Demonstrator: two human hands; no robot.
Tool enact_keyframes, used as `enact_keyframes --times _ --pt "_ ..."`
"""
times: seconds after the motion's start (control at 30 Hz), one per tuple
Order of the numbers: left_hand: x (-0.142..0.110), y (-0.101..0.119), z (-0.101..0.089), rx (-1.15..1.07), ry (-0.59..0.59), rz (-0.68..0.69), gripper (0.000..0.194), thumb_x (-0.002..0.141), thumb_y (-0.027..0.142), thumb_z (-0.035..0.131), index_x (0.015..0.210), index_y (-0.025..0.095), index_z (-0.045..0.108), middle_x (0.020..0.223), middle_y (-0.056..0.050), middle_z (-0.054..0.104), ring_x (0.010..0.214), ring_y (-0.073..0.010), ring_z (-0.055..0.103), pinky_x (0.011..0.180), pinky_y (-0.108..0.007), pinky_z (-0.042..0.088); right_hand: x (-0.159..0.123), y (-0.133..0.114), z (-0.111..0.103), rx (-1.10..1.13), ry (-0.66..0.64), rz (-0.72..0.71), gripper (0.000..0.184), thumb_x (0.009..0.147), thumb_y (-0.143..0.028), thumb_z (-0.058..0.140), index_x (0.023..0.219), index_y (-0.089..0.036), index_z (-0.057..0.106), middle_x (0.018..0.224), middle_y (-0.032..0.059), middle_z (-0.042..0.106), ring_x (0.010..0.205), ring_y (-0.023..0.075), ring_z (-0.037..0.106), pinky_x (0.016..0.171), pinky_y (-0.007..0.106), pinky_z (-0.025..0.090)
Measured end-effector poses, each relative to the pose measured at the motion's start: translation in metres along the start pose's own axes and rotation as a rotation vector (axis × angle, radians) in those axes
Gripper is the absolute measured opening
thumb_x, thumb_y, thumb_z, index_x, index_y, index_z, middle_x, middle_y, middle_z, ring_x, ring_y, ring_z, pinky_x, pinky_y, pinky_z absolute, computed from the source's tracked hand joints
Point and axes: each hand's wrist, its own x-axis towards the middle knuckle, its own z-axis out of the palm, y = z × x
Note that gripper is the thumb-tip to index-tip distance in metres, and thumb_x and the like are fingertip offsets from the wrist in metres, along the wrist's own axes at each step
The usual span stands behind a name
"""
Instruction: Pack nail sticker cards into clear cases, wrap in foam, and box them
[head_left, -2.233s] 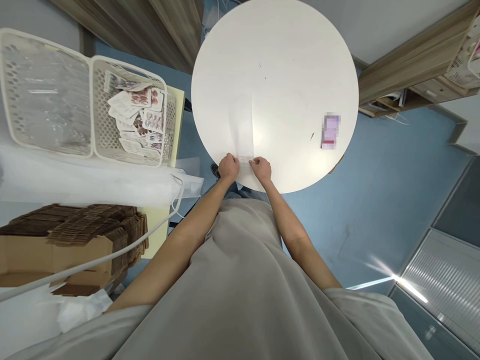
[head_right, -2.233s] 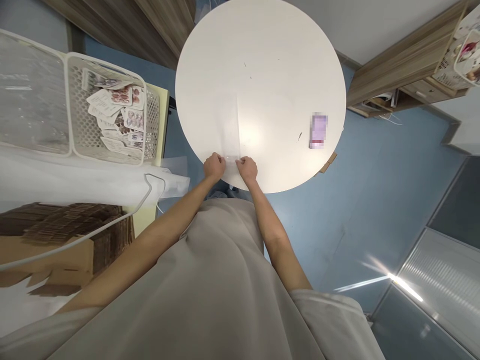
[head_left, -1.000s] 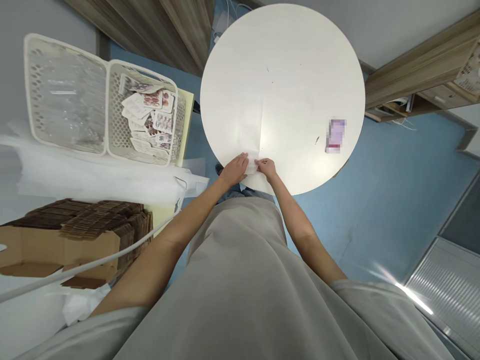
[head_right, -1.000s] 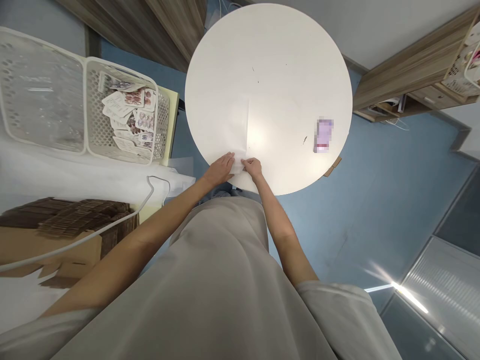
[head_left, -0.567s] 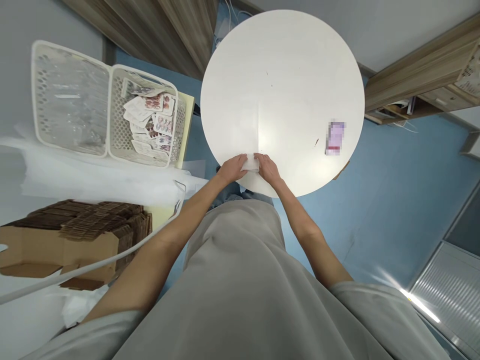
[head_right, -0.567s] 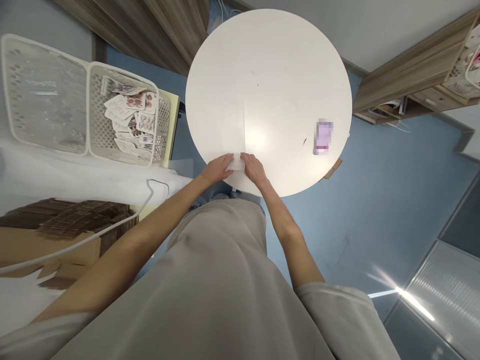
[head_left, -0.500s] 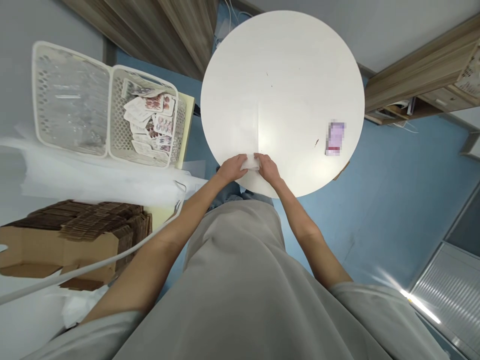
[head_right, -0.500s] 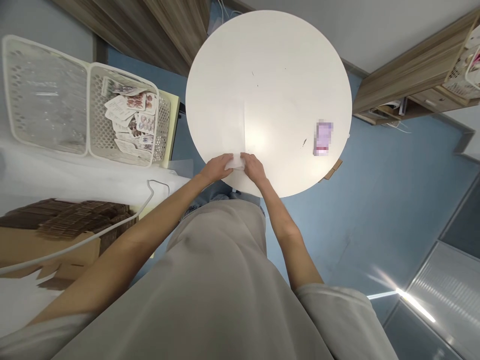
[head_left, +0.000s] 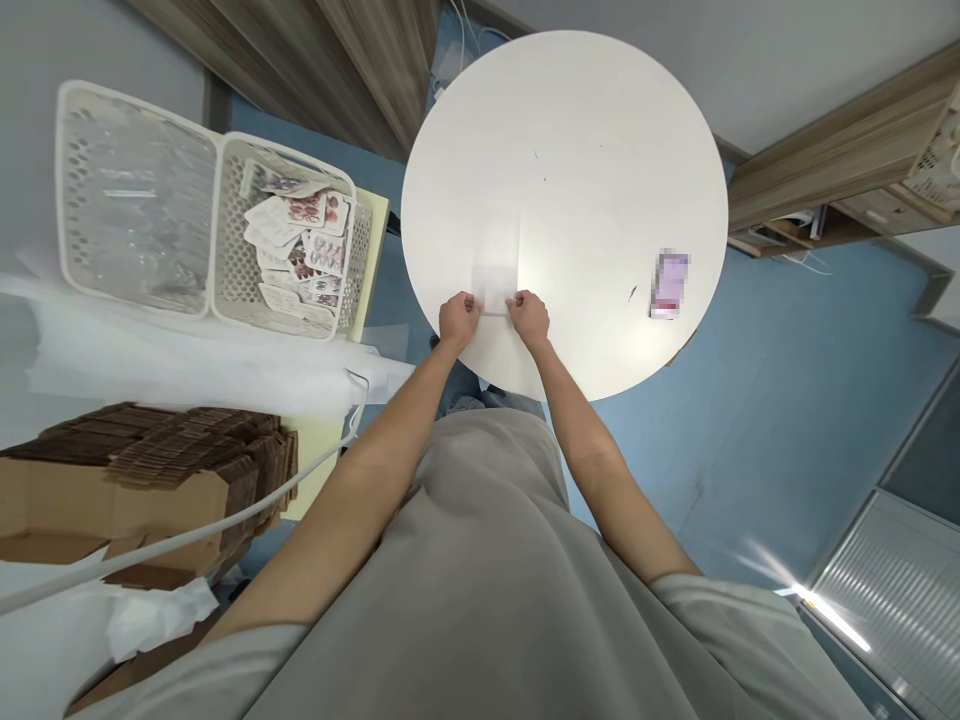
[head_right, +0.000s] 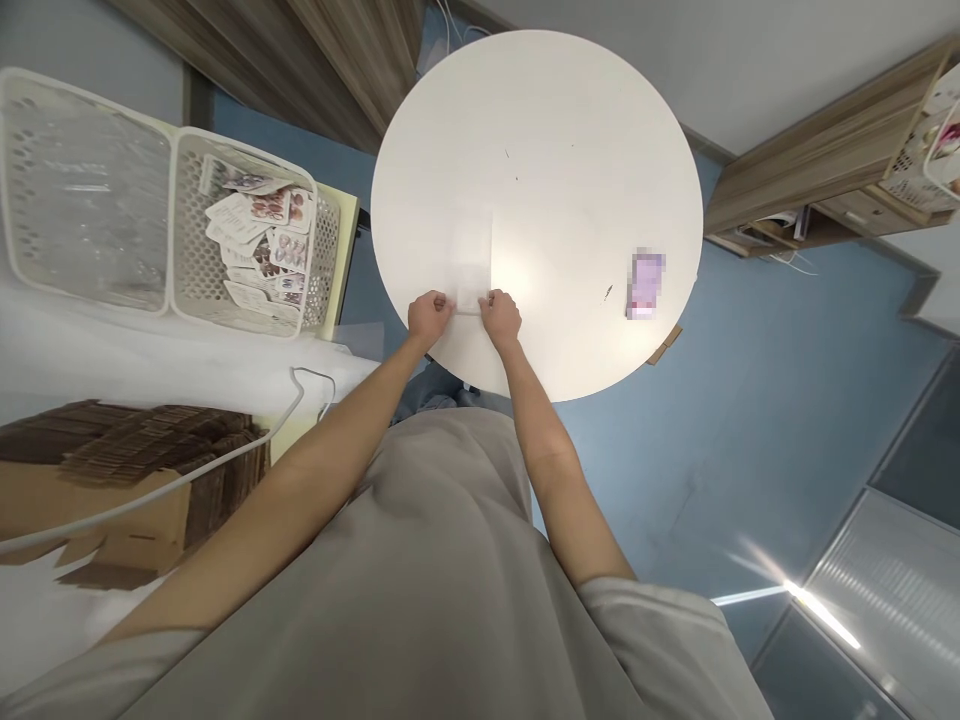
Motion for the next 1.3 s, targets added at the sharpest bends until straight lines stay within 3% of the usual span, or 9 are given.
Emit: enact_keyframes --times 0.2,0.37,0.47,0.57,0.67,0.83,1.03,1.17,1.3 --pt "0.006 0.002 0.006 0.009 0.034 -0.056 0.022 0.097 0.025 0.062 0.115 0.02 0.073 0.118 -0.012 0.08 0.112 -0.0292 0.073 0.103 -0.043 0.057 0.003 -0.011 0.004 -0.021 0.045 0.099 0.016 0.106 -0.03 0.061 0.119 -0.021 0.062 0.123 0.0145 0.071 0.117 0.0367 0.068 0.104 0.058 0.058" --pt "0.0 0.005 0.005 0.055 0.053 -0.035 0.04 0.104 0.025 0.053 0.142 0.021 0.065 0.132 -0.016 0.074 0.123 -0.0336 0.071 0.108 -0.05 0.056 0.0 -0.016 0.008 -0.058 0.103 -0.201 0.026 0.111 -0.022 0.043 0.129 -0.021 0.062 0.147 0.0194 0.061 0.146 0.0388 0.051 0.12 0.063 0.048" --pt "-0.004 0.006 0.001 0.112 0.099 0.185 0.053 0.106 0.025 0.048 0.159 0.02 0.051 0.157 -0.021 0.059 0.147 -0.0362 0.058 0.122 -0.055 0.047 -0.004 -0.016 0.007 -0.11 0.027 -0.37 0.037 0.112 -0.016 0.034 0.133 -0.02 0.064 0.163 0.0168 0.054 0.158 0.0349 0.042 0.13 0.062 0.039" --pt "0.0 0.003 -0.002 0.186 -0.085 0.51 0.064 0.101 0.023 0.054 0.164 0.017 0.045 0.168 -0.02 0.05 0.162 -0.0348 0.041 0.133 -0.057 0.035 -0.008 -0.012 0.004 -0.151 -0.049 -0.422 0.039 0.112 -0.014 0.034 0.133 -0.019 0.066 0.169 0.0143 0.051 0.163 0.03 0.039 0.135 0.057 0.035" --pt "0.01 -0.002 -0.004 0.252 -0.26 0.637 0.071 0.096 0.019 0.058 0.165 0.012 0.043 0.174 -0.023 0.044 0.166 -0.0353 0.036 0.136 -0.058 0.031 -0.009 -0.005 -0.003 -0.148 -0.083 -0.441 0.033 0.112 -0.015 0.041 0.132 -0.019 0.067 0.172 0.0136 0.049 0.166 0.027 0.035 0.137 0.053 0.032" --pt "0.017 -0.006 -0.007 0.281 -0.279 0.607 0.061 0.102 0.017 0.048 0.162 0.009 0.048 0.175 -0.023 0.042 0.165 -0.0332 0.039 0.136 -0.054 0.032 -0.013 0.004 -0.015 -0.127 -0.174 -0.498 0.037 0.103 -0.014 0.059 0.14 -0.015 0.063 0.178 0.0168 0.039 0.17 0.0289 0.028 0.14 0.055 0.029" --pt "-0.007 -0.015 -0.013 0.258 -0.362 0.565 0.074 0.093 0.023 0.063 0.165 0.014 0.05 0.174 -0.016 0.047 0.162 -0.0324 0.044 0.134 -0.05 0.038 -0.045 0.025 -0.013 -0.094 -0.216 -0.516 0.045 0.107 -0.025 0.058 0.152 -0.015 0.057 0.179 0.0171 0.037 0.171 0.0287 0.027 0.141 0.057 0.028" --pt "-0.029 -0.024 -0.014 0.197 -0.363 0.423 0.075 0.088 0.03 0.068 0.162 0.018 0.056 0.17 -0.01 0.054 0.157 -0.0312 0.051 0.134 -0.045 0.038 -0.072 0.041 -0.007 -0.07 -0.232 -0.527 0.046 0.112 -0.036 0.055 0.154 -0.017 0.056 0.178 0.0156 0.039 0.169 0.0275 0.032 0.139 0.053 0.032" --pt "-0.037 -0.024 -0.014 0.109 -0.328 0.317 0.062 0.096 0.037 0.062 0.155 0.019 0.061 0.163 -0.01 0.061 0.151 -0.0308 0.057 0.129 -0.042 0.043 -0.076 0.042 -0.005 -0.049 -0.181 -0.46 0.048 0.116 -0.046 0.045 0.154 -0.02 0.058 0.171 0.0134 0.051 0.161 0.0266 0.047 0.132 0.048 0.044"
